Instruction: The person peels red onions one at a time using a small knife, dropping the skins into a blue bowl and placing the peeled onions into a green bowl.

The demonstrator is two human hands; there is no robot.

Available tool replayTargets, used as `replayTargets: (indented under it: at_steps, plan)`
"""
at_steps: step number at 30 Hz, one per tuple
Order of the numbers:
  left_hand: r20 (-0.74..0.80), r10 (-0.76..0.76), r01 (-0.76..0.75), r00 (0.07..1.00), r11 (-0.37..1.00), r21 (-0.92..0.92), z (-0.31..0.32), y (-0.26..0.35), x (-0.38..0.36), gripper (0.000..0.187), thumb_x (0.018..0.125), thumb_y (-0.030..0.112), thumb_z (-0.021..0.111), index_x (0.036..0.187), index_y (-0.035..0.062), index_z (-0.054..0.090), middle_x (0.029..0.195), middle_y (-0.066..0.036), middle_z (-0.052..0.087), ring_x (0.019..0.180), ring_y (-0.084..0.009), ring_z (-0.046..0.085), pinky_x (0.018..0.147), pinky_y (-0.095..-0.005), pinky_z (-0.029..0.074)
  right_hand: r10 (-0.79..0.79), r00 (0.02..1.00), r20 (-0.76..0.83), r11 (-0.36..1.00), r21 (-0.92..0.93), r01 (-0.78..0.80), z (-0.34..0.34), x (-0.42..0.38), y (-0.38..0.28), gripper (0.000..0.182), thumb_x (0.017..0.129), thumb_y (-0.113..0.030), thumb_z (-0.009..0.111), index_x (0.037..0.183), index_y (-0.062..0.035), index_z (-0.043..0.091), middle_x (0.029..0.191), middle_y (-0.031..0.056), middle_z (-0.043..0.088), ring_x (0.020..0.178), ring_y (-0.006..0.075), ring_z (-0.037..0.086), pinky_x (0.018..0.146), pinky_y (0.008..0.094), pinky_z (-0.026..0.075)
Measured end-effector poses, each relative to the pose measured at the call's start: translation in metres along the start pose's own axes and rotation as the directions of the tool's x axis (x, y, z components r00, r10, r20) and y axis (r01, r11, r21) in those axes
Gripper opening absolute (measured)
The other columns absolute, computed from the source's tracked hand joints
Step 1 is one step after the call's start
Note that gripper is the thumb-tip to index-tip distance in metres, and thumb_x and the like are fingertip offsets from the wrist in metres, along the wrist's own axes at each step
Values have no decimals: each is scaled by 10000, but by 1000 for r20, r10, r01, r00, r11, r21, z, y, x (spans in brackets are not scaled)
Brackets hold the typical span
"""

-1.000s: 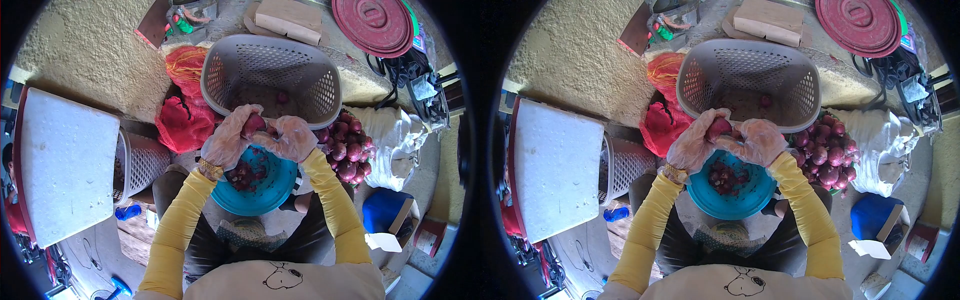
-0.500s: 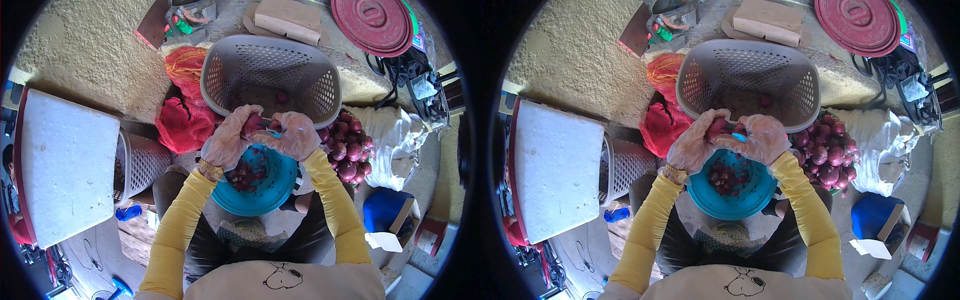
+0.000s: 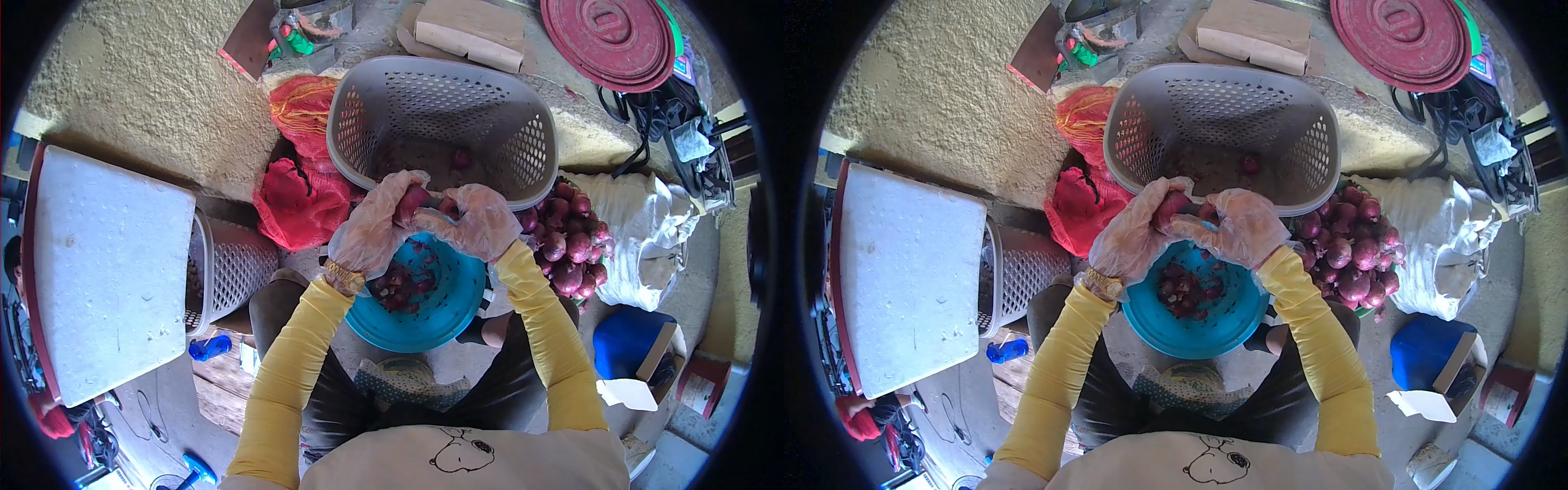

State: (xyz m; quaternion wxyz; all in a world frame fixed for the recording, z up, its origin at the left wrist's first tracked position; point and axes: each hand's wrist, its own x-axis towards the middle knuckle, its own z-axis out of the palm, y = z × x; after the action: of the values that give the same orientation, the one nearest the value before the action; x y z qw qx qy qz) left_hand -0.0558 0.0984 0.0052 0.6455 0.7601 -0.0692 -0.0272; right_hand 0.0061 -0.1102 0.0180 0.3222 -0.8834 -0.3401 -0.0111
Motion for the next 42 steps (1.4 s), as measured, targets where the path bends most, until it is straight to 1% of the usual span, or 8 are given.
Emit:
replayTargets:
  at_steps: [10, 17, 35, 37, 38, 39, 40, 42]
  plan:
    - [7, 218, -197, 976, 863, 465, -6, 18, -3, 577, 898, -25, 708, 1424, 55, 484, 1284, -93, 614, 1138, -210, 631, 992, -320, 524, -96, 991, 91, 995, -1, 96, -5, 3, -1, 588, 831, -628, 755, 899, -45, 731, 724, 126, 698, 689, 368, 681, 649, 464, 529]
    - [36, 237, -226, 971, 855, 467, -5, 9, -3, 546, 944, -26, 669, 1442, 41, 458, 1378, -95, 579, 1195, -200, 614, 1005, -296, 522, 26, 999, 36, 997, -69, -24, -7, 3, -3, 643, 761, -660, 794, 862, -31, 707, 737, 159, 677, 716, 383, 668, 659, 467, 516]
    - [4, -27, 27, 1000, 1000, -15, 0, 0, 0, 390, 1137, 253, 416, 1422, -3, 484, 1236, -92, 577, 1102, -157, 592, 934, -283, 540, 8, 994, 109, 993, 119, -21, -3, 5, -3, 568, 909, -627, 668, 898, -66, 759, 662, 157, 661, 690, 383, 673, 651, 481, 524]
    - [79, -180, 186, 980, 722, -667, 2, 0, 1, 384, 1130, 246, 439, 1421, 1, 487, 1235, -98, 576, 1103, -156, 585, 943, -284, 531, -40, 994, 98, 994, 103, 30, -3, 4, -1, 522, 908, -571, 701, 890, -52, 750, 664, 155, 658, 654, 378, 657, 621, 474, 513]
    - [79, -180, 186, 980, 722, -667, 0, 1, 0, 384, 1130, 246, 439, 1421, 1, 487, 1235, -98, 576, 1103, -156, 585, 943, -284, 531, -88, 992, 88, 993, 86, 80, -3, 3, -1, 479, 908, -516, 734, 882, -38, 741, 666, 153, 656, 617, 374, 641, 592, 466, 501]
    - [-2, 20, -20, 1000, 993, -119, -3, 7, -1, 386, 1127, 245, 448, 1424, 2, 484, 1227, -98, 580, 1100, -157, 583, 948, -283, 528, -87, 992, 88, 993, 87, 80, -3, 3, -1, 479, 908, -516, 734, 882, -38, 741, 666, 153, 656, 617, 374, 641, 592, 466, 501]
    - [49, 230, -225, 972, 850, 476, -4, 10, -1, 387, 1124, 243, 458, 1427, 3, 481, 1220, -98, 584, 1098, -158, 581, 953, -282, 524, -120, 990, 74, 991, 60, 116, -4, 3, -1, 468, 891, -507, 755, 876, -40, 740, 665, 138, 663, 611, 364, 644, 593, 457, 510]
    - [3, 125, -120, 992, 949, 290, -4, 2, 1, 386, 1122, 251, 466, 1416, 3, 492, 1215, -97, 592, 1084, -162, 587, 954, -284, 523, -153, 986, 61, 988, 33, 151, -7, 3, -3, 457, 874, -499, 775, 870, -43, 740, 664, 122, 669, 604, 354, 647, 595, 449, 520]
